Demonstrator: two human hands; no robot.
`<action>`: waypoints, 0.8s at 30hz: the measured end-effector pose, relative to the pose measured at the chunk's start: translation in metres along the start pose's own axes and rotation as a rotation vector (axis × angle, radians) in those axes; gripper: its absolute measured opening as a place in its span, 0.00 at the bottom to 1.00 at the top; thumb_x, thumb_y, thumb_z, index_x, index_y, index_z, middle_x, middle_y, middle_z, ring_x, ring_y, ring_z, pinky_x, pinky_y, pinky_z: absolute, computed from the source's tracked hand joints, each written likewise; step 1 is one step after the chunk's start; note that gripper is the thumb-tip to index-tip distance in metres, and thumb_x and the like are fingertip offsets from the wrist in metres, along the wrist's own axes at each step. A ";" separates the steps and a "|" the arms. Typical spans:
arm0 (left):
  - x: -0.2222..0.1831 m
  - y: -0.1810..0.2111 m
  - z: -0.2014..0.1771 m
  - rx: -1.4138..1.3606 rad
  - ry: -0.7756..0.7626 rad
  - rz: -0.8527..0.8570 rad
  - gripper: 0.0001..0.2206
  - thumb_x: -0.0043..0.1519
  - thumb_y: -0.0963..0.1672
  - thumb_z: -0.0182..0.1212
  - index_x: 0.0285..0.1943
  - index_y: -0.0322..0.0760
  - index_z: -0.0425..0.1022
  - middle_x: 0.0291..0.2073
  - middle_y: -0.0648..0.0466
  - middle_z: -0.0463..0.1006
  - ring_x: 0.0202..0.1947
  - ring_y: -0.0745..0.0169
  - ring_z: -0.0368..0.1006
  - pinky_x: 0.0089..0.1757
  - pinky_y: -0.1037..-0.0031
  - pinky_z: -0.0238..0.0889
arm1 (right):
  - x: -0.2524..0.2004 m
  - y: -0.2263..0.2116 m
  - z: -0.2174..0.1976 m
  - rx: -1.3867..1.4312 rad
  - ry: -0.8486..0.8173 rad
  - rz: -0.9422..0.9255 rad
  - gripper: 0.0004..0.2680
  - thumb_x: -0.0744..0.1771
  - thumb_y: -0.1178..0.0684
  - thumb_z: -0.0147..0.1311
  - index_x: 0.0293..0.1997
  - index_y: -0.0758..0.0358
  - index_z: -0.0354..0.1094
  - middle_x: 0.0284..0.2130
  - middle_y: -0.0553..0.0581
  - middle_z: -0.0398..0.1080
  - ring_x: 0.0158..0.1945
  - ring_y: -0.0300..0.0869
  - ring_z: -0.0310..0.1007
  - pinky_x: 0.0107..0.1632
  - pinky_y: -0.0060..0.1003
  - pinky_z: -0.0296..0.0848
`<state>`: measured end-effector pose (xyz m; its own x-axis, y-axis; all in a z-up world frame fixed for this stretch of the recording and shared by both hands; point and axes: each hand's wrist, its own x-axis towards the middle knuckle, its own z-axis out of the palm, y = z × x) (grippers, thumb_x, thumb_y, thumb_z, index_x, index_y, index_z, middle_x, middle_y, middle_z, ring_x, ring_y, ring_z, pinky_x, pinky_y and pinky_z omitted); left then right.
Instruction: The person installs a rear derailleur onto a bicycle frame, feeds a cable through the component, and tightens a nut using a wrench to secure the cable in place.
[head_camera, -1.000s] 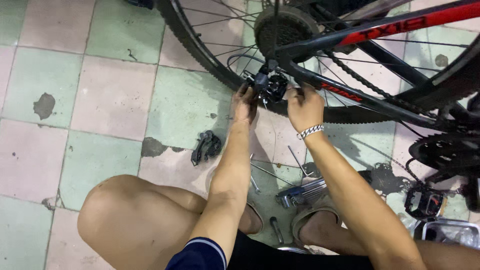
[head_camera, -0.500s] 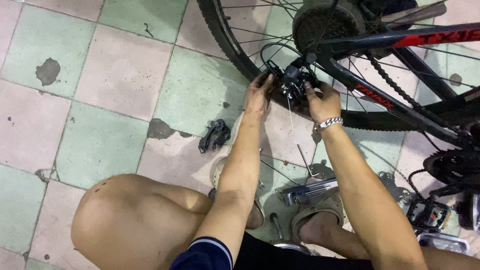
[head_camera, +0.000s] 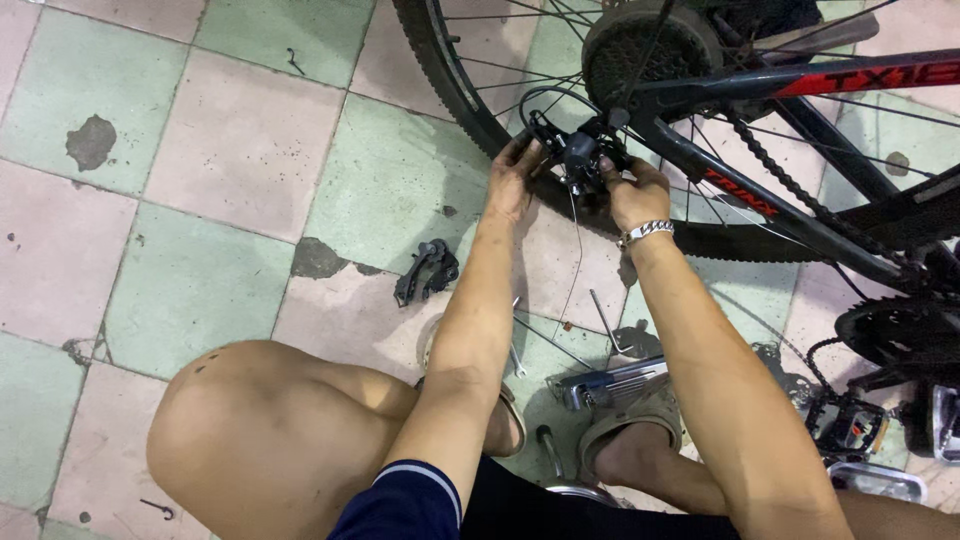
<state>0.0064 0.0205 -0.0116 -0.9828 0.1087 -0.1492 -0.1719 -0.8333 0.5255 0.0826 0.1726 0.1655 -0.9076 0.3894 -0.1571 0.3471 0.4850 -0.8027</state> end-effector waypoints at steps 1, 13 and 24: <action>0.001 0.003 0.001 0.028 0.007 -0.001 0.18 0.65 0.40 0.65 0.63 0.25 0.72 0.52 0.46 0.80 0.49 0.57 0.77 0.50 0.67 0.73 | 0.000 0.000 0.000 0.000 -0.001 -0.001 0.18 0.66 0.43 0.61 0.52 0.70 0.73 0.37 0.65 0.79 0.42 0.48 0.79 0.47 0.38 0.72; -0.006 0.047 0.036 0.261 -0.085 0.097 0.15 0.63 0.41 0.67 0.58 0.31 0.76 0.49 0.52 0.83 0.48 0.65 0.79 0.52 0.73 0.74 | 0.000 0.022 0.001 0.050 0.037 -0.063 0.18 0.66 0.44 0.63 0.51 0.74 0.72 0.44 0.68 0.78 0.46 0.48 0.77 0.49 0.39 0.72; -0.014 0.071 0.070 0.282 -0.242 0.157 0.12 0.63 0.40 0.70 0.54 0.29 0.80 0.43 0.54 0.84 0.42 0.68 0.76 0.46 0.75 0.70 | -0.021 0.008 -0.003 0.195 0.058 -0.121 0.16 0.67 0.48 0.64 0.52 0.72 0.71 0.39 0.59 0.78 0.37 0.37 0.75 0.41 0.31 0.72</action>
<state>0.0032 -0.0018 0.0864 -0.9802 0.1448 0.1350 0.0027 -0.6718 0.7407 0.1055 0.1706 0.1642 -0.9229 0.3842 -0.0240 0.1790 0.3732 -0.9103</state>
